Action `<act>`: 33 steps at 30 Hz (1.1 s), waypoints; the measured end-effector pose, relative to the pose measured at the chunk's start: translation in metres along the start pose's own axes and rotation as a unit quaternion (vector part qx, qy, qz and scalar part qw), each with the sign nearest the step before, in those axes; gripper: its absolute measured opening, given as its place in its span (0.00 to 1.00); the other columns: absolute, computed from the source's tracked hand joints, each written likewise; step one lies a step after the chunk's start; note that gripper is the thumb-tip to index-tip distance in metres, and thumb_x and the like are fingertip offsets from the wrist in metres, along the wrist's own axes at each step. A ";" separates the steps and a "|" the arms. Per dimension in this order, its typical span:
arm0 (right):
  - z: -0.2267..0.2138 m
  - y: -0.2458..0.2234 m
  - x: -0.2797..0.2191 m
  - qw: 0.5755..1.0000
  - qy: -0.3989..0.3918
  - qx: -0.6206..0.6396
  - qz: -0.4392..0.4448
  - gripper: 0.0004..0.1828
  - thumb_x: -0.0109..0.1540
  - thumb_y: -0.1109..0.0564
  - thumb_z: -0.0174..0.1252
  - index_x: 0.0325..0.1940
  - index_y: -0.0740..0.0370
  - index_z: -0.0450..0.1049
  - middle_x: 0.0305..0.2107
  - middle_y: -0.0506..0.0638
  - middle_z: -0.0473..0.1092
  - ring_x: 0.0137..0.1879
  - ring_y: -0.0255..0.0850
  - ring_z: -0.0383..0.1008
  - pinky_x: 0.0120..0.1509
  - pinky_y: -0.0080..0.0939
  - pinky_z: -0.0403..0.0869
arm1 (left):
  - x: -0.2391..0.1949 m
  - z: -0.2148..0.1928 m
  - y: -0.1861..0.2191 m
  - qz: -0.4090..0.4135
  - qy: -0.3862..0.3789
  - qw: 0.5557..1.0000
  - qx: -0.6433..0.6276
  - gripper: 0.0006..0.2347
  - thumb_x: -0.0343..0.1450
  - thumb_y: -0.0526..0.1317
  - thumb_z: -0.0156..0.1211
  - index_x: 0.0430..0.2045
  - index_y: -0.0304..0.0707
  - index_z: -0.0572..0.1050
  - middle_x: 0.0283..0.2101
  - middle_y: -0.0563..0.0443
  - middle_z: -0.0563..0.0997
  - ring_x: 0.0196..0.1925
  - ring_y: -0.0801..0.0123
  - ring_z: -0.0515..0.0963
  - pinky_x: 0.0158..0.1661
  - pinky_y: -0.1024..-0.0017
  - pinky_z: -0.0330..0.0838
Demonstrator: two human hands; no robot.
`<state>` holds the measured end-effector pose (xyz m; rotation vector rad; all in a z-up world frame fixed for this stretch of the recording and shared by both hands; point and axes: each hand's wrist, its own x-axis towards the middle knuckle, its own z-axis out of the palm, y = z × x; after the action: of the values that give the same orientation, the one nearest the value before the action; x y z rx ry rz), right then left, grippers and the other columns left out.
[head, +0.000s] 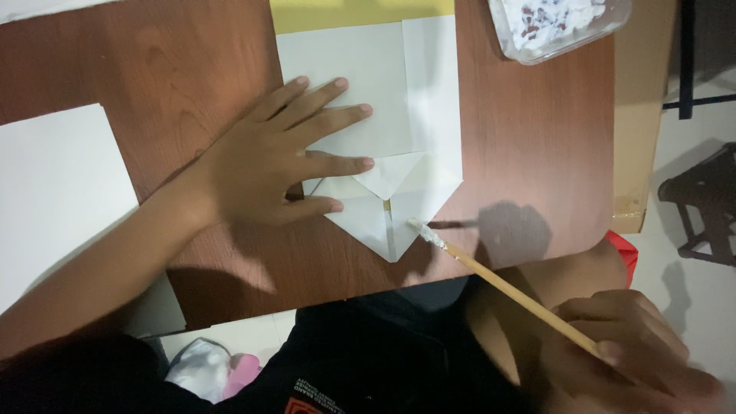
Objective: The person applies glue to the edges of a folded white paper piece using a brush, then folds and presses the flaps to seal them. They then place a yellow paper sheet on top of a white sheet and fold the white sheet over the yellow one, pressing the edges to adhere them.
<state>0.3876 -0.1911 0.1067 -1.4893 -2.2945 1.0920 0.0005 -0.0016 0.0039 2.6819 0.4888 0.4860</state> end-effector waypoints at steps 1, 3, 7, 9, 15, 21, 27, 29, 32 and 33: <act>-0.001 0.007 0.000 0.998 -0.046 0.037 -0.028 0.19 0.64 0.63 0.46 0.17 0.60 0.59 0.15 0.45 0.63 0.16 0.33 0.67 0.19 0.40 0.58 | 0.000 -0.001 0.000 -0.007 -0.007 1.000 -0.003 0.17 0.77 0.55 0.52 0.56 0.55 0.79 0.71 0.40 0.67 0.76 0.39 0.58 0.71 0.42 0.50; 0.003 0.029 -0.007 0.994 -0.102 0.030 -0.023 0.18 0.63 0.57 0.47 0.17 0.55 0.64 0.14 0.42 0.67 0.15 0.30 0.70 0.17 0.37 0.63 | 0.000 0.000 -0.001 -0.001 -0.003 1.000 0.001 0.17 0.77 0.55 0.53 0.56 0.55 0.78 0.71 0.40 0.67 0.76 0.38 0.59 0.70 0.41 0.51; 0.066 0.023 -0.006 0.904 0.413 0.004 -0.111 0.16 0.61 0.58 0.45 0.18 0.61 0.62 0.16 0.56 0.69 0.21 0.45 0.74 0.27 0.43 0.68 | 0.000 -0.001 0.000 -0.003 -0.009 1.000 0.002 0.17 0.76 0.55 0.52 0.55 0.54 0.79 0.71 0.39 0.67 0.76 0.39 0.58 0.70 0.41 0.51; 0.073 0.020 0.019 0.860 0.491 -0.003 -0.138 0.27 0.68 0.46 0.35 0.16 0.57 0.48 0.08 0.54 0.55 0.13 0.43 0.60 0.20 0.44 0.58 | 0.000 0.000 -0.001 -0.001 -0.005 1.000 -0.002 0.17 0.76 0.54 0.53 0.56 0.54 0.78 0.71 0.40 0.67 0.76 0.38 0.58 0.70 0.41 0.51; 0.037 -0.020 0.027 0.938 0.335 0.001 -0.090 0.21 0.57 0.67 0.34 0.09 0.62 0.44 0.05 0.59 0.57 0.09 0.43 0.60 0.17 0.41 0.54 | 0.000 0.001 -0.002 0.005 0.004 1.000 0.006 0.17 0.76 0.55 0.53 0.55 0.55 0.79 0.70 0.40 0.68 0.75 0.38 0.60 0.69 0.41 0.53; 0.056 0.033 -0.021 0.943 0.331 0.018 -0.033 0.14 0.59 0.56 0.35 0.17 0.55 0.54 0.08 0.46 0.62 0.11 0.34 0.64 0.18 0.37 0.61 | 0.000 0.002 -0.002 0.006 0.007 1.000 0.005 0.17 0.77 0.55 0.53 0.56 0.55 0.79 0.70 0.40 0.68 0.75 0.38 0.60 0.70 0.42 0.53; 0.049 0.047 -0.015 0.959 0.283 -0.018 0.023 0.20 0.68 0.57 0.44 0.21 0.60 0.56 0.11 0.45 0.52 0.13 0.35 0.54 0.20 0.41 0.50 | 0.001 0.001 -0.002 0.007 0.003 1.000 0.010 0.18 0.77 0.56 0.51 0.56 0.55 0.78 0.71 0.40 0.68 0.76 0.39 0.59 0.69 0.41 0.54; 0.036 0.026 0.002 0.997 -0.049 0.045 -0.039 0.21 0.56 0.59 0.57 0.11 0.56 0.59 0.08 0.43 0.62 0.11 0.33 0.64 0.16 0.40 0.56 | 0.001 0.000 -0.001 0.009 0.003 1.000 0.017 0.18 0.77 0.56 0.50 0.56 0.56 0.79 0.70 0.40 0.68 0.75 0.39 0.60 0.68 0.42 0.55; 0.068 0.017 -0.003 0.852 0.502 0.087 -0.125 0.23 0.75 0.32 0.30 0.36 0.47 0.41 0.05 0.53 0.47 0.07 0.38 0.53 0.13 0.38 0.54 | 0.001 0.001 -0.001 0.009 0.001 1.000 0.026 0.17 0.76 0.56 0.53 0.56 0.56 0.79 0.71 0.40 0.68 0.75 0.39 0.60 0.70 0.43 0.52; 0.053 0.012 -0.023 0.918 0.385 0.069 -0.074 0.14 0.67 0.45 0.44 0.42 0.55 0.52 0.21 0.56 0.62 0.25 0.43 0.70 0.33 0.42 0.69 | 0.001 0.001 -0.001 0.004 0.001 1.000 0.012 0.17 0.76 0.55 0.53 0.56 0.55 0.79 0.71 0.40 0.68 0.76 0.39 0.59 0.70 0.43 0.52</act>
<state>0.3795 -0.2337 0.0657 -1.3343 -1.6946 0.4732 0.0011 -0.0009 0.0029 2.7074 0.4863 0.4881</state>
